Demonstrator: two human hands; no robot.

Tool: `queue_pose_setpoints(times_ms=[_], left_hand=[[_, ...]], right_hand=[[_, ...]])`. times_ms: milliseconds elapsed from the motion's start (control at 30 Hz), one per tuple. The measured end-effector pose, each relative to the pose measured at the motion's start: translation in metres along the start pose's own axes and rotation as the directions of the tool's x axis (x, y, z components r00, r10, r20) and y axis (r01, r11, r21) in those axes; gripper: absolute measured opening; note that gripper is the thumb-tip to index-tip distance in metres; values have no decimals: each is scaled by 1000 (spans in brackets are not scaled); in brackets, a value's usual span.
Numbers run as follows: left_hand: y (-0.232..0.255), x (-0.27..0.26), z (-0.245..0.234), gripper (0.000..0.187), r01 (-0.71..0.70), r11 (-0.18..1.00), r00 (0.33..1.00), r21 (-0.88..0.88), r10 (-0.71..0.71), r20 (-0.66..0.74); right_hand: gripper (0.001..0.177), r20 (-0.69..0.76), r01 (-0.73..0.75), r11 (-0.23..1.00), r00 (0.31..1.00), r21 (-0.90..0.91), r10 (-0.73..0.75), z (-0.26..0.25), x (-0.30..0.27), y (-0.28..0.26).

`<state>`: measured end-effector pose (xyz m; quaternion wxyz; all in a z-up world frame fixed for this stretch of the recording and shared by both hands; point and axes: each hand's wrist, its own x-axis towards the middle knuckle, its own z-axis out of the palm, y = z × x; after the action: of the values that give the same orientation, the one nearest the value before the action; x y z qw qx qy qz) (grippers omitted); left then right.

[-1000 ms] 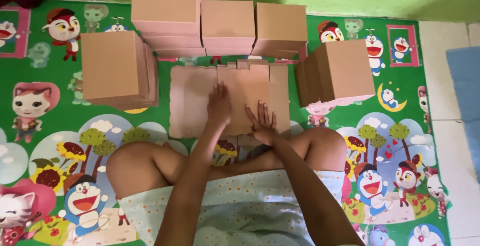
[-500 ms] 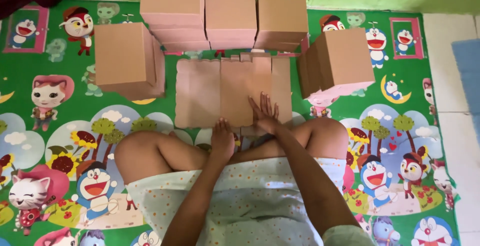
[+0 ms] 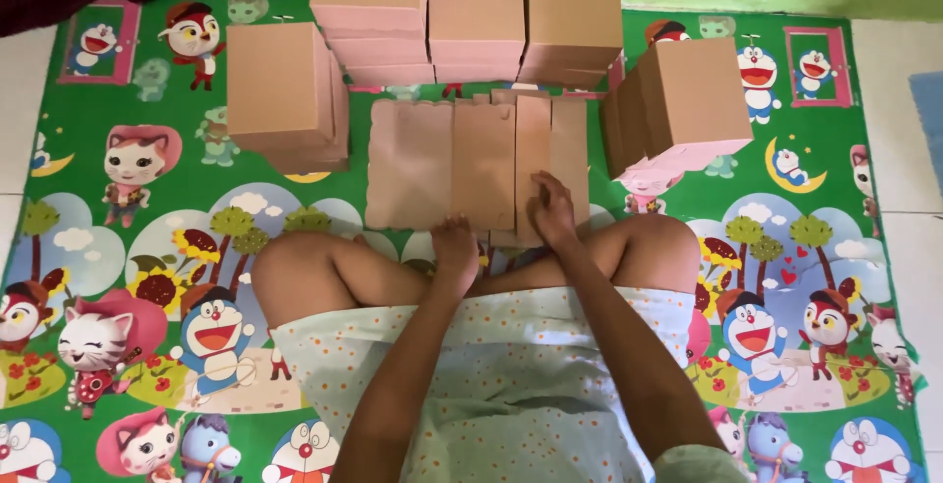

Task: The person folds flat cardboard templates into rigid boxes by hand, then stacks the completed boxes into a pile.

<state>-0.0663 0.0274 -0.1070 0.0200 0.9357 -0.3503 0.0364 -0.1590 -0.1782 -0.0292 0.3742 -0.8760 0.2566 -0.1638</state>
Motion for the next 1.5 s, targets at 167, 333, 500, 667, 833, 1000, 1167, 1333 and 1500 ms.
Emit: queue_pose_setpoints(times_ms=[167, 333, 500, 667, 833, 1000, 1167, 1333, 1500], left_hand=[[1, 1, -96, 86, 265, 688, 953, -676, -80, 293], [25, 20, -77, 114, -50, 945, 985, -323, 100, 141], [25, 20, -132, 63, -212, 869, 966, -446, 118, -230], [-17, 15, -172, 55, 95, 761, 995, -642, -101, 28], [-36, 5, -202, 51, 499, 469, 651, -729, -758, -42], [-1, -11, -213, 72, -156, 617, 914, -771, -206, -349], [19, 2, -165, 109, -296, 814, 945, -500, 324, -32], [25, 36, -164, 44, -463, 777, 878, -426, 467, -104], [33, 70, -118, 34, -342, 743, 904, -576, 427, 13]], right_hand=[[91, 444, 113, 857, 884, -502, 143, -33, -10, -28], [111, 448, 117, 885, 887, -451, 111, -60, -21, -49], [75, 498, 127, 833, 846, -538, 192, -48, -25, -15], [44, 451, -104, 859, 816, -501, 361, -96, -20, -89], [51, 332, -408, 900, 837, -154, 436, -118, -8, -45], [36, 326, -635, 513, 755, 578, 568, -151, -15, -123], [56, 347, -683, 468, 707, 561, 616, -131, -34, -85], [53, 376, -713, 466, 685, 525, 624, -132, -40, -97], [40, 381, -702, 443, 690, 558, 615, -123, -35, -72]])
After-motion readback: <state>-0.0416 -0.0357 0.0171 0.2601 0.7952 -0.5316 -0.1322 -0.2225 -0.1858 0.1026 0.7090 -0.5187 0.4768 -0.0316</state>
